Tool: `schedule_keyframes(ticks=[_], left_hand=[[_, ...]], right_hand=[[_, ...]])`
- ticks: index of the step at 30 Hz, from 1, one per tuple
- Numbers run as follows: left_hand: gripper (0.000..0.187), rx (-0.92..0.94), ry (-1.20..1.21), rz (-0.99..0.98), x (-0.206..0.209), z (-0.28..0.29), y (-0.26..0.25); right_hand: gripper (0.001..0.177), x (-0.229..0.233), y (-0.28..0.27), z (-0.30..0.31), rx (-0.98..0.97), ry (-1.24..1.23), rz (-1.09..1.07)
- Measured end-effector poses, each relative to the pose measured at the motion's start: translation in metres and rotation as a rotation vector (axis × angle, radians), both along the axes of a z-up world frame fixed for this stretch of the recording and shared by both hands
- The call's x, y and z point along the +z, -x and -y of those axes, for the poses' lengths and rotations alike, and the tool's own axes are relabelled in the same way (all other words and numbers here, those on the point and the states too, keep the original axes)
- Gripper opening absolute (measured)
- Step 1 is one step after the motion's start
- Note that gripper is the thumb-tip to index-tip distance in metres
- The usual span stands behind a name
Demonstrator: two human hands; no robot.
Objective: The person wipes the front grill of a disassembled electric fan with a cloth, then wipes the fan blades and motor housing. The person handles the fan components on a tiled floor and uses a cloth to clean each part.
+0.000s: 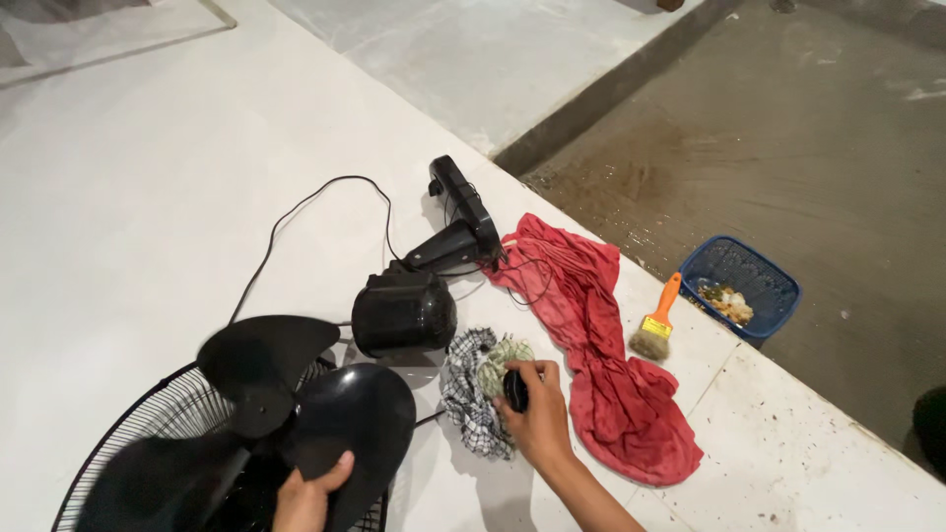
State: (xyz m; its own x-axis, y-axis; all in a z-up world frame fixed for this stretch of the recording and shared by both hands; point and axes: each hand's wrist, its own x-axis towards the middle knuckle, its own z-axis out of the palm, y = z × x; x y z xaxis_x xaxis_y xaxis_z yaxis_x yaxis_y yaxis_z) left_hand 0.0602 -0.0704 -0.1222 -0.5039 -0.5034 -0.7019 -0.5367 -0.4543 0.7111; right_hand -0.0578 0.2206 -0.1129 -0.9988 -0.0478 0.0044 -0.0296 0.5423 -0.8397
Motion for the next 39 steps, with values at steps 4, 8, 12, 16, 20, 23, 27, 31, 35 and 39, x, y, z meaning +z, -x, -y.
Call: schedule_keyframes(ticks=[4,8,12,16,20,23,27,31,35,39], left_hand=[[0.065,0.169,-0.044,-0.117,-0.024,-0.017,-0.017],[0.088,0.201,0.410,0.177,-0.010,-0.032,-0.018],[0.070,-0.053,1.143,0.205,0.021,-0.062,-0.037],[0.018,-0.202,0.934,-0.383,0.026,-0.093,-0.028],[0.026,-0.467,0.447,-0.286,-0.006,-0.110,-0.005],[0.019,-0.782,0.383,-0.226,-0.035,-0.107,-0.001],[0.021,-1.032,0.347,-0.158,-0.055,-0.099,0.011],[0.025,-1.068,0.313,-0.107,-0.054,-0.100,0.016],[0.029,-1.079,0.317,-0.091,-0.045,-0.105,0.030],[0.033,-1.040,0.333,-0.128,-0.040,-0.118,0.031]], right_hand=[[0.053,0.024,-0.018,-0.002,0.166,-0.007,0.003],[0.058,0.032,-0.022,0.014,0.262,-0.063,0.033],[0.056,0.028,-0.030,0.030,0.280,-0.162,0.095],[0.060,0.024,-0.025,0.036,0.322,-0.204,0.119],[0.060,0.021,-0.011,0.037,0.347,-0.193,0.124],[0.055,0.017,-0.009,0.032,0.381,-0.167,0.124],[0.051,0.015,0.004,0.029,0.403,-0.139,0.121],[0.051,0.010,0.005,0.025,0.414,-0.152,0.197],[0.051,0.016,0.008,0.031,0.403,-0.148,0.170],[0.052,0.025,0.007,0.034,0.397,-0.141,0.169]])
